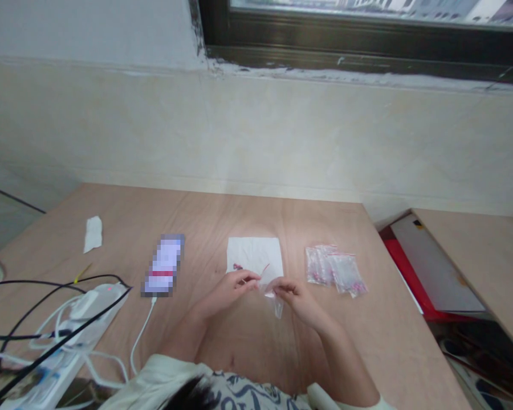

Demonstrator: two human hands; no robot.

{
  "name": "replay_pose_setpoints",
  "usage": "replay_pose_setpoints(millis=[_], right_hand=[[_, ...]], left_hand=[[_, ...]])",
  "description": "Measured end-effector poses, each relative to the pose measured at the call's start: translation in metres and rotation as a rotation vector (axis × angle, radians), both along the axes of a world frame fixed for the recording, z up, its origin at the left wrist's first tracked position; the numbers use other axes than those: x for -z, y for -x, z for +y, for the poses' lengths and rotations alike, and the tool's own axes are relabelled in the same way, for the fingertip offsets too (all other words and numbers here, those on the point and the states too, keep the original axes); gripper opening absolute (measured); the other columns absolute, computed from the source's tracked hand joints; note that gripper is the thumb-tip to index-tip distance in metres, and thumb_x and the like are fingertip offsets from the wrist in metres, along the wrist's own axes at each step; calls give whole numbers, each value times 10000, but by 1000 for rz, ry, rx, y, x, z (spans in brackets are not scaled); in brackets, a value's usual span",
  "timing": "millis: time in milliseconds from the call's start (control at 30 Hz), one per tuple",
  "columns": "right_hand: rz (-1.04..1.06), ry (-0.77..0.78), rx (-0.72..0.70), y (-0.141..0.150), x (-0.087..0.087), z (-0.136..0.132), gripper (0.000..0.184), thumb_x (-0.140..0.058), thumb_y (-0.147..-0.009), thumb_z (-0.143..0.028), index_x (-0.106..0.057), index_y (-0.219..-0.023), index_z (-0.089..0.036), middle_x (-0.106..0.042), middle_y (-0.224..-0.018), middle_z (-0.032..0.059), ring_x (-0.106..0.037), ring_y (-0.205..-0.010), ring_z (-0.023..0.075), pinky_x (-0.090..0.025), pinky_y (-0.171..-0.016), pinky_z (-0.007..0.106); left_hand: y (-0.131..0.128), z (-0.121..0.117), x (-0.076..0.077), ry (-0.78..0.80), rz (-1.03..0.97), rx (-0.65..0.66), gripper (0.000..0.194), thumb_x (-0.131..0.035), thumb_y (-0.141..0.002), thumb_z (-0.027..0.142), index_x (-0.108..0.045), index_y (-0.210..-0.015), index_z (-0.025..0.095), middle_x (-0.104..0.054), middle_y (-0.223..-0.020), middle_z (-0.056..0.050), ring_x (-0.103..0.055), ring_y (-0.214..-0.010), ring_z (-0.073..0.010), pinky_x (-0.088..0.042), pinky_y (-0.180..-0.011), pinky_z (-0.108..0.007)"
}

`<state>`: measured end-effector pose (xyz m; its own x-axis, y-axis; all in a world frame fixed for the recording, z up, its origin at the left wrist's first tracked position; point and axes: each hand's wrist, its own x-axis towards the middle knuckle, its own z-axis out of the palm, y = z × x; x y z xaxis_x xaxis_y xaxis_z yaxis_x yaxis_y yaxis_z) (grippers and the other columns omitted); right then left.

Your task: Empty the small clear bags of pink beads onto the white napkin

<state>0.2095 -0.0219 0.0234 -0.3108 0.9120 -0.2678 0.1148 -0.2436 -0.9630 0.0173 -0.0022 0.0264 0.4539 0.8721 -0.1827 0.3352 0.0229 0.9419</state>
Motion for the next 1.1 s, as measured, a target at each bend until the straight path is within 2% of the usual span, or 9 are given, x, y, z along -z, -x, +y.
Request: replay_pose_setpoints(millis=[67,233,367,433,533,600,767,900,1100], right_hand=[[-48,-27,-39,-3,-5,1,142,-509,-664,-197,-651,-670,-199,-635,-700,13,-544,-703,174,-394,-694,316],[-75,-91,-185,-6,-15,4,194,-472,-685,-165,-660,-680,-210,-631,-703,12,-547,-721,176,-386,-717,317],[-81,-77,-207,-8,-10,7,170,-471,-702,-202,-635,-658,-196,-602,-664,11,-528,-686,168,-380,-683,304],[-145,-77,-52,-9,-3,7,120,-496,-689,-232,-608,-698,-190,-584,-684,16,-509,-673,167,-375,-647,296],[-335,-191,366,-3,5,4,155,-582,-619,-259,-550,-750,-183,-545,-748,28,-467,-683,168,-356,-617,283],[-380,-255,453,6,5,0,161,-592,-620,-286,-516,-719,-184,-517,-727,19,-444,-664,154,-344,-601,268],[-246,-132,95,30,-6,-7,220,-477,-724,-350,-489,-601,-168,-461,-566,-18,-402,-548,109,-305,-524,231],[-144,-61,65,32,-5,-1,176,-495,-684,-292,-489,-575,-154,-431,-541,-31,-388,-543,97,-283,-511,219],[-62,119,44,27,-5,6,106,-489,-597,-202,-468,-507,-151,-399,-484,-43,-350,-483,81,-253,-472,214]], left_hand=[[0,1,3,57,-37,40,212,-475,-757,295,-608,-872,176,-610,-850,-41,-540,-812,-156,-428,-708,-259],[-6,0,8,110,-113,27,282,-457,-770,303,-561,-1007,189,-569,-1027,-62,-501,-933,-162,-401,-763,-260],[-6,3,9,155,-141,24,167,-535,-714,283,-618,-757,143,-603,-755,-25,-536,-737,-137,-400,-672,-235],[-4,4,9,170,-132,-40,149,-581,-671,274,-595,-646,128,-566,-640,0,-518,-638,-118,-388,-607,-222],[-3,5,8,184,-117,-119,176,-616,-627,268,-544,-558,123,-513,-559,26,-479,-547,-93,-361,-541,-208],[-4,5,6,182,-105,-125,191,-618,-619,267,-518,-540,125,-495,-535,35,-460,-520,-85,-350,-521,-204],[-14,2,4,99,-25,-89,203,-573,-643,266,-478,-519,137,-482,-497,43,-436,-504,-84,-338,-502,-199],[-17,1,5,63,19,-66,162,-561,-629,218,-477,-516,137,-481,-519,46,-444,-520,-83,-343,-507,-192],[-16,-2,-1,171,-24,-41,161,-592,-617,238,-496,-542,133,-500,-545,43,-477,-555,-91,-365,-522,-191]])
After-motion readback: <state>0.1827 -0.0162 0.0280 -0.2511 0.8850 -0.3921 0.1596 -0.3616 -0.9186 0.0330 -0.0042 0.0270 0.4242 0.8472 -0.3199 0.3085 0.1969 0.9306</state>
